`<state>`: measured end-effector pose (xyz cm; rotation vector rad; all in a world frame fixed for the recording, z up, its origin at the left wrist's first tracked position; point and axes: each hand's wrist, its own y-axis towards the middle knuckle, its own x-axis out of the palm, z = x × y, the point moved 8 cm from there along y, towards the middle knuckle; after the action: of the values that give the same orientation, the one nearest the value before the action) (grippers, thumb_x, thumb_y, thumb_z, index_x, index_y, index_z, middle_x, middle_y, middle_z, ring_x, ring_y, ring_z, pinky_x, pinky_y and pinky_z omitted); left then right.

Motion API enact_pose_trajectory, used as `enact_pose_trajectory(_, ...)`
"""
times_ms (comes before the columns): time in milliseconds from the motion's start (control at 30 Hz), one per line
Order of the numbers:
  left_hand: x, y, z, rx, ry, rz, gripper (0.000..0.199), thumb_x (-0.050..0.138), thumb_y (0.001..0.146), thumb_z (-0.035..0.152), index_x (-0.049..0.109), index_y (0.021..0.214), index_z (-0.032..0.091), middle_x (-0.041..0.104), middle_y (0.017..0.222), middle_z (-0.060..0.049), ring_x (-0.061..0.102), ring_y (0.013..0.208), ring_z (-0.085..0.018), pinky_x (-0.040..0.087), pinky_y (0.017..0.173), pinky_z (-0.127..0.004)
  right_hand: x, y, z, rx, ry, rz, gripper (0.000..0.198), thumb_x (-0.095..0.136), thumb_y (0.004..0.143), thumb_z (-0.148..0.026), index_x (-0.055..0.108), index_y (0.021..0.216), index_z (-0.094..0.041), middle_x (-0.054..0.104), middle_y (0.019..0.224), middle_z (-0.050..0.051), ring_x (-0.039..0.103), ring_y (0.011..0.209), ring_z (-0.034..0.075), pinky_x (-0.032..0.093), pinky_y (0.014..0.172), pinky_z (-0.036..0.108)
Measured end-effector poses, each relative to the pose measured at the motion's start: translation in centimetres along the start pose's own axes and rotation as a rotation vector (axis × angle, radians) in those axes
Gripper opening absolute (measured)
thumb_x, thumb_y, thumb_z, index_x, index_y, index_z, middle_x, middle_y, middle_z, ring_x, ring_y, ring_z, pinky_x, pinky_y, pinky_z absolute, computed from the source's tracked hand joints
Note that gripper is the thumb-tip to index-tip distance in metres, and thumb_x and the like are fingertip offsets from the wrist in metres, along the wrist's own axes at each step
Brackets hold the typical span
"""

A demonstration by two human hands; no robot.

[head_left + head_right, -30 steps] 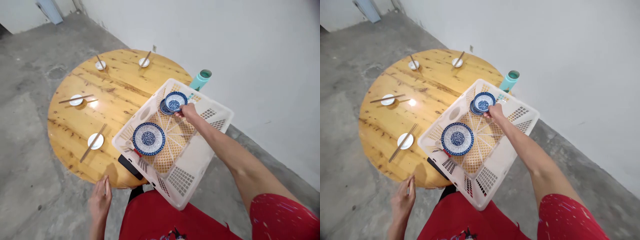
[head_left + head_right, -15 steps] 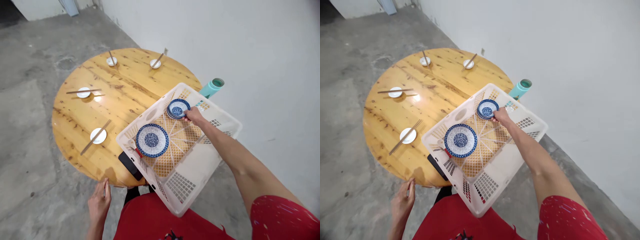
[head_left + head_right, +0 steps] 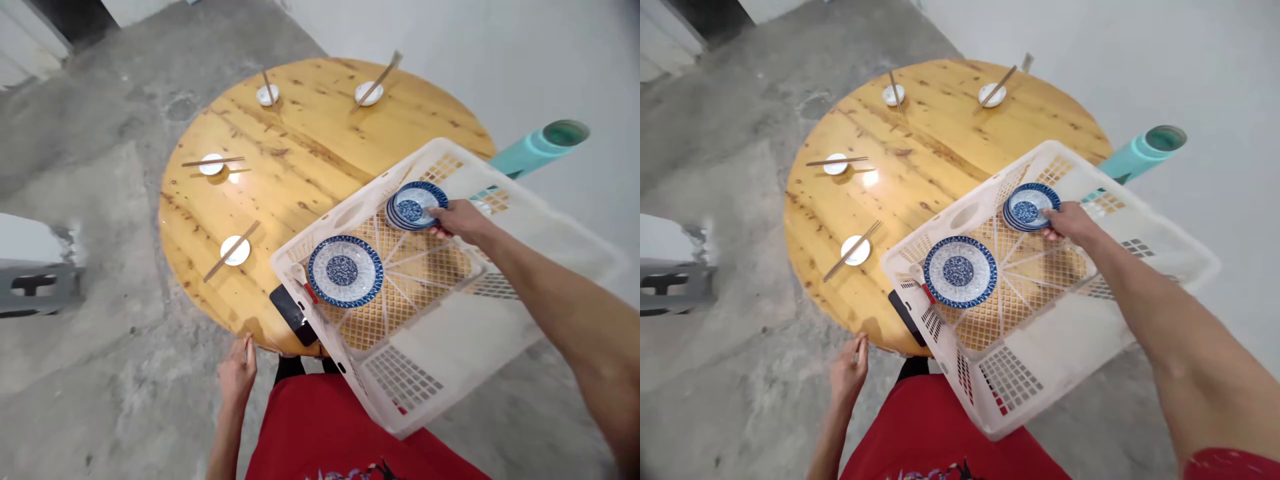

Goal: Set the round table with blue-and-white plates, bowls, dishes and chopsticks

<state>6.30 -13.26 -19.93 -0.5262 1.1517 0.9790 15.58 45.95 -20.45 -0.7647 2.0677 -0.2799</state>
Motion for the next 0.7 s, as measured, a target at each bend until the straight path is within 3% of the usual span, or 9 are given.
enact_pose_trajectory(200, 0.2, 0.3, -0.2, 0.01, 0.021, 0.01, 0.032, 0.045, 0.103, 0.034, 0.073, 0.104, 0.019, 0.08, 0.098, -0.009, 0.078, 0.086, -0.022, 0.06, 0.071, -0.029, -0.1, 0.4, 0.6, 0.011, -0.1, -0.038, 0.037, 0.048, 0.107, -0.028, 0.063, 0.086, -0.001, 0.065, 0.062, 0.012, 0.055, 0.045, 0.009, 0.042, 0.054, 0.023)
enact_pose_trajectory(400, -0.2, 1.6, 0.6, 0.04, 0.006, 0.028, 0.031, 0.046, 0.102, 0.033, 0.074, 0.104, 0.019, 0.08, 0.1, -0.01, 0.077, 0.085, -0.023, 0.06, 0.07, -0.03, -2.9, -2.6, 0.7, -0.03, -0.145, 0.057, 0.047, 0.054, 0.105, -0.032, 0.048, 0.137, 0.002, 0.07, 0.071, 0.01, 0.058, 0.049, 0.009, 0.046, 0.064, 0.023)
enact_pose_trajectory(500, 0.0, 2.7, 1.0, 0.049, -0.047, -0.011, 0.031, 0.046, 0.102, 0.033, 0.074, 0.105, 0.019, 0.08, 0.101, -0.01, 0.077, 0.09, -0.023, 0.06, 0.074, -0.031, -5.4, -6.7, 1.0, -0.129, -0.038, 0.149, 0.05, 0.056, 0.103, -0.027, 0.045, 0.146, -0.005, 0.074, 0.084, 0.014, 0.062, 0.053, 0.01, 0.048, 0.063, 0.024)
enact_pose_trajectory(633, 0.3, 4.5, 1.8, 0.108, -0.12, -0.028, 0.029, 0.047, 0.102, 0.032, 0.073, 0.106, 0.017, 0.079, 0.101, -0.01, 0.076, 0.092, -0.022, 0.06, 0.08, -0.033, -10.7, -15.2, 3.4, -0.222, 0.14, 0.478, 0.042, 0.057, 0.099, -0.017, 0.054, 0.14, -0.011, 0.075, 0.1, 0.019, 0.063, 0.058, 0.01, 0.052, 0.063, 0.025)
enact_pose_trajectory(700, 0.4, 5.4, 2.2, 0.147, -0.143, -0.03, 0.029, 0.046, 0.103, 0.03, 0.072, 0.107, 0.017, 0.078, 0.103, -0.01, 0.076, 0.095, -0.021, 0.059, 0.084, -0.033, -12.4, -20.0, 5.9, -0.186, 0.174, 0.626, 0.04, 0.055, 0.1, -0.019, 0.054, 0.14, -0.015, 0.074, 0.108, 0.021, 0.066, 0.064, 0.012, 0.054, 0.067, 0.028)
